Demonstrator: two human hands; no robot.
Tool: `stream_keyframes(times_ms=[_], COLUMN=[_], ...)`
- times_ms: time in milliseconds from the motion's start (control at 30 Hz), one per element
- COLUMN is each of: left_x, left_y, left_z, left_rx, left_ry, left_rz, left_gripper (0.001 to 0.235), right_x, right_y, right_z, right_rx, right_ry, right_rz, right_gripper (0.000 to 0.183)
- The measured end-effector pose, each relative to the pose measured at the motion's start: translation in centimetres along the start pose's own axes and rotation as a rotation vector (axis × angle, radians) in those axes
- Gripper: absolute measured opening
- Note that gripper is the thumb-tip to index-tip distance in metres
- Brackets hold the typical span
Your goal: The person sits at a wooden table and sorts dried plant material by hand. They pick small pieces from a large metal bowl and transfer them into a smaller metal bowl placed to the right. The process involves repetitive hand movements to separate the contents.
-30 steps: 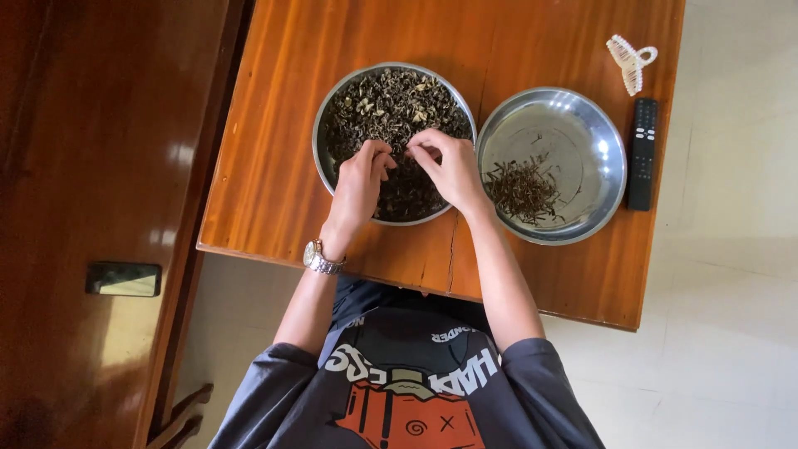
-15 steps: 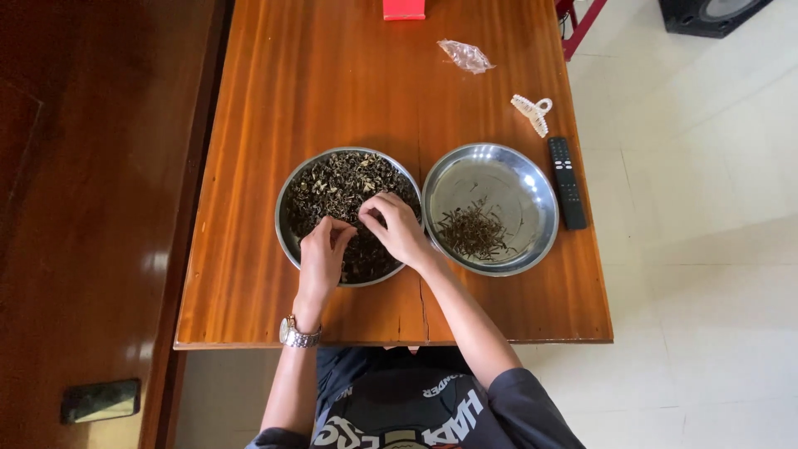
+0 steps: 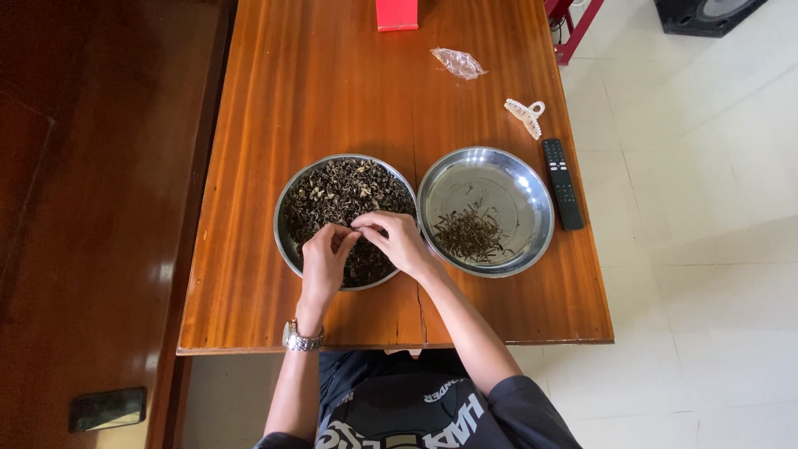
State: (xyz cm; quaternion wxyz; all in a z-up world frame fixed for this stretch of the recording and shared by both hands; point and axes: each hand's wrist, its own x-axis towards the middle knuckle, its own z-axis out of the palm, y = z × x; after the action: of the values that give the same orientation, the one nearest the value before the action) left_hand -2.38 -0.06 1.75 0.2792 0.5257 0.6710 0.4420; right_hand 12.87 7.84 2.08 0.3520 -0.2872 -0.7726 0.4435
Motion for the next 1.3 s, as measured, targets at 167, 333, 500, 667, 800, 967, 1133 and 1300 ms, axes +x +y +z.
stream_keyframes(times_ms=[167,333,500,667,800,967,1133,1300], left_x=[0.1,0.0,0.0,-0.1,-0.4,-0.7,-1.2,0.1], left_y=[0.7,1.2,2.8,5.5,6.5,5.2,6.9,4.0], left_z=[0.7,2.5,5.6,9.3,12.6,17.0,17.2,15.5], left_rx=[-0.017,-0.02,-0.064,-0.051,-0.016,0.165,0.225,0.4], left_ry=[-0.042,-0.098,-0.175,-0.218,-0.267,-0.319,-0.355,-0.143], left_rz=[0.005,0.026,0.141,0.221,0.3,0.346,0.39,0.611], left_gripper=[0.019,0.016,0.005,0.006,0.008,0.009,0.017,0.034], right_x=[-1.2,-3.1,-5.8,-8.4,-9.8,-11.6,-12.3,-11.3], right_y=[0.8,1.2,1.4,1.0,0.1,1.1,2.0,1.6], right_z=[-0.6,-2.1,-5.0,-8.0,-10.5,-13.2,-14.1,-13.0], right_rx=[-0.043,-0.078,-0.134,-0.204,-0.22,-0.295,-0.373,-0.383], right_ry=[0.028,0.054,0.185,0.322,0.398,0.495,0.559,0.521], right_rz=[0.005,0.027,0.065,0.114,0.215,0.198,0.174,0.172], right_gripper=[0.014,0.015,0.012,0.009,0.009,0.007,0.009,0.016])
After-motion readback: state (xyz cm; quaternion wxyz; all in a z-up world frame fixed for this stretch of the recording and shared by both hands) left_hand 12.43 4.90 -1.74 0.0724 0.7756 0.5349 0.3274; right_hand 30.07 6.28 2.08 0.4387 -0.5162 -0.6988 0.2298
